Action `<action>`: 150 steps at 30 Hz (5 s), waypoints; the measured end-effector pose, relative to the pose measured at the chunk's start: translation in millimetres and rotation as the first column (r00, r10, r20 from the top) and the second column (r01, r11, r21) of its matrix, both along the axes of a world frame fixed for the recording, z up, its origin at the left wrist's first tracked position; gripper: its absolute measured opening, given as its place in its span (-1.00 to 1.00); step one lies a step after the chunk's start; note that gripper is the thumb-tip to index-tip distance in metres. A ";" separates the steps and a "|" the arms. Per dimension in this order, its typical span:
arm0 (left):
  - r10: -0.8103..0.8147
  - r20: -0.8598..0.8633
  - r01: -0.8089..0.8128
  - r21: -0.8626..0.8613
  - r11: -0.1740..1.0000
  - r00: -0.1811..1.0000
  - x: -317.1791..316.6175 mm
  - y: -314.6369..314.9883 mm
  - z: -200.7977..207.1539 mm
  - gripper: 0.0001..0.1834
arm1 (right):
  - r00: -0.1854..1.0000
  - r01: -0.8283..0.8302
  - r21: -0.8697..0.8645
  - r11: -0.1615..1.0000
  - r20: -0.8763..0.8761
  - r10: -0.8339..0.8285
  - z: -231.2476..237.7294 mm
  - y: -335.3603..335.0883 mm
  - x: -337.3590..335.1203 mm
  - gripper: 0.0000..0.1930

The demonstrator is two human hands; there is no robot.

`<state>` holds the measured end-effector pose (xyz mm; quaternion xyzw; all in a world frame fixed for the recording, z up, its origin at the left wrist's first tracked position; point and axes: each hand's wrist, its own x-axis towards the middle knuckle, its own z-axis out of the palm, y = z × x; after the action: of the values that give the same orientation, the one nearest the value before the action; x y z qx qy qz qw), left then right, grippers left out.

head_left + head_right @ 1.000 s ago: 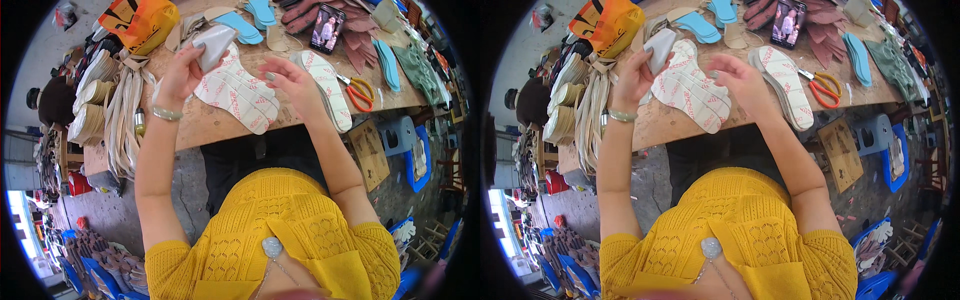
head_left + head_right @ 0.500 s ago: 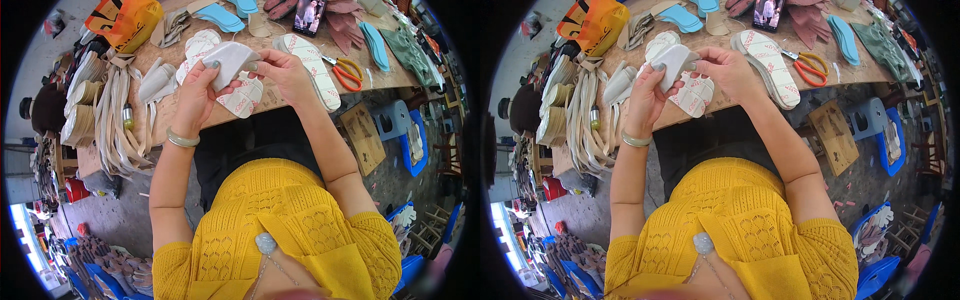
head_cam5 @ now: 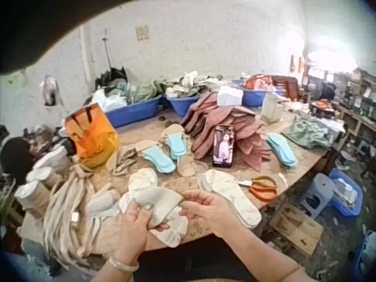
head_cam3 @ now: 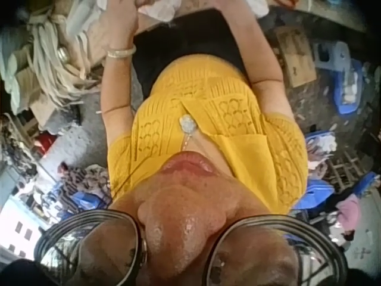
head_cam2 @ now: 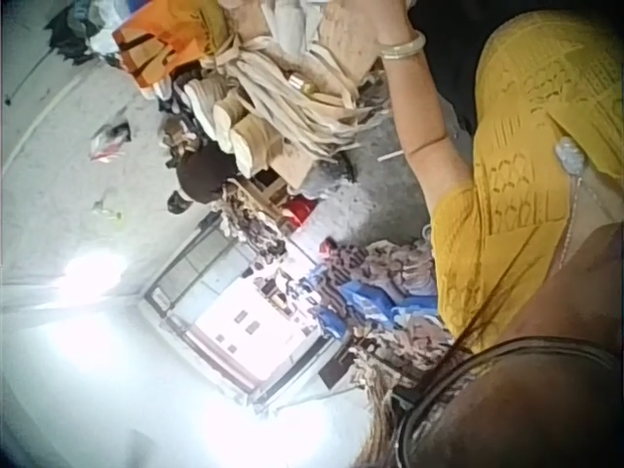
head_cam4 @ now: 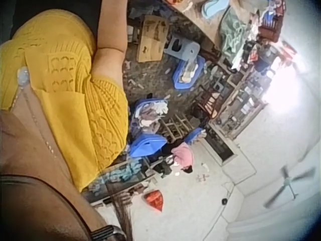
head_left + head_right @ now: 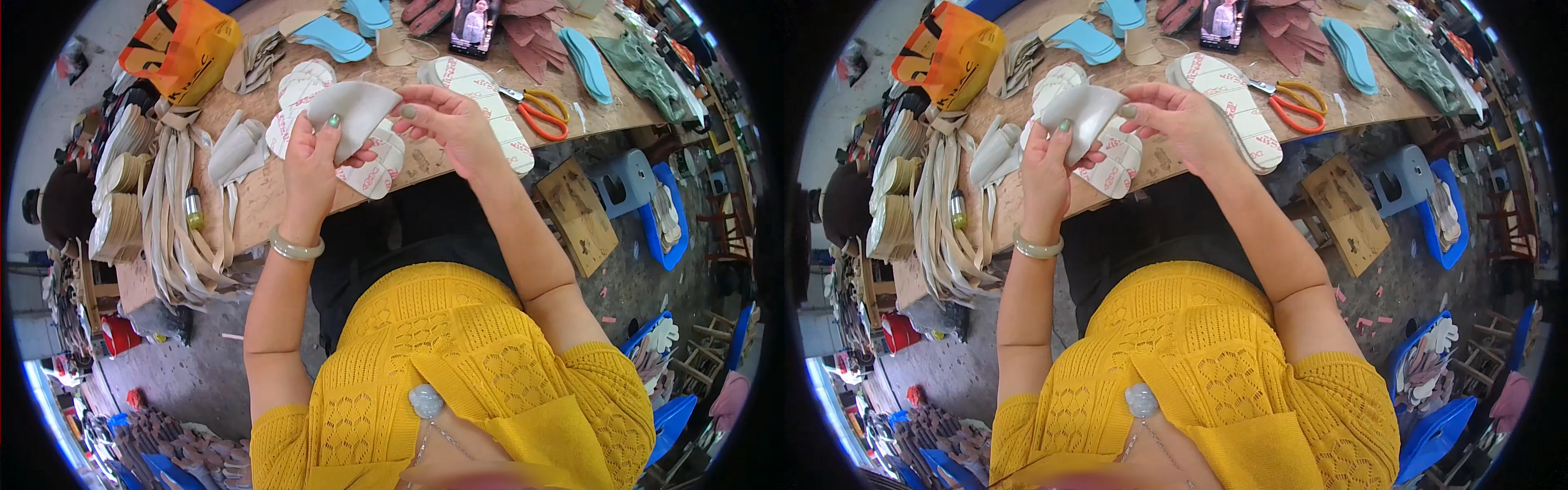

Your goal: Manually assembling and preparing shoe insole components at a workstation.

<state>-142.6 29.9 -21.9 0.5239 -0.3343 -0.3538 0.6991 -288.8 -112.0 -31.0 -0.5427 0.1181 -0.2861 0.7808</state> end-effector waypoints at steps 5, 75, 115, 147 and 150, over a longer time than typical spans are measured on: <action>0.022 0.128 -0.012 -0.079 0.997 0.992 -21.2 9.4 -0.3 -0.75 | 0.998 0.043 0.009 0.999 0.034 -0.043 -4.1 4.5 3.7 -0.73; 0.234 0.192 -0.156 -0.353 0.923 0.953 -66.9 -1.6 1.8 -0.82 | 0.990 -0.141 -0.366 0.920 -0.036 0.138 -4.7 37.0 -43.8 -0.75; -0.089 0.261 0.107 -0.055 0.993 0.961 -58.5 -41.5 12.6 -0.83 | 0.741 -0.012 -0.899 0.438 -0.302 -0.600 4.6 28.0 -161.9 -0.55; -0.238 -0.591 0.126 -0.225 0.966 0.771 -24.6 75.4 -48.8 -0.55 | 0.886 -0.354 -0.611 0.709 -0.461 0.045 4.2 63.3 23.1 -0.65; -0.075 -0.640 -0.035 -0.158 0.987 0.765 -10.1 83.2 -55.4 -0.55 | 0.865 -0.350 -0.627 0.696 -0.501 -0.016 5.3 65.4 37.5 -0.61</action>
<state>-152.7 113.1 -77.3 0.3093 -0.1074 -0.4911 0.8072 -251.4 -46.6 -25.6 -0.8579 0.1349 -0.0941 0.4869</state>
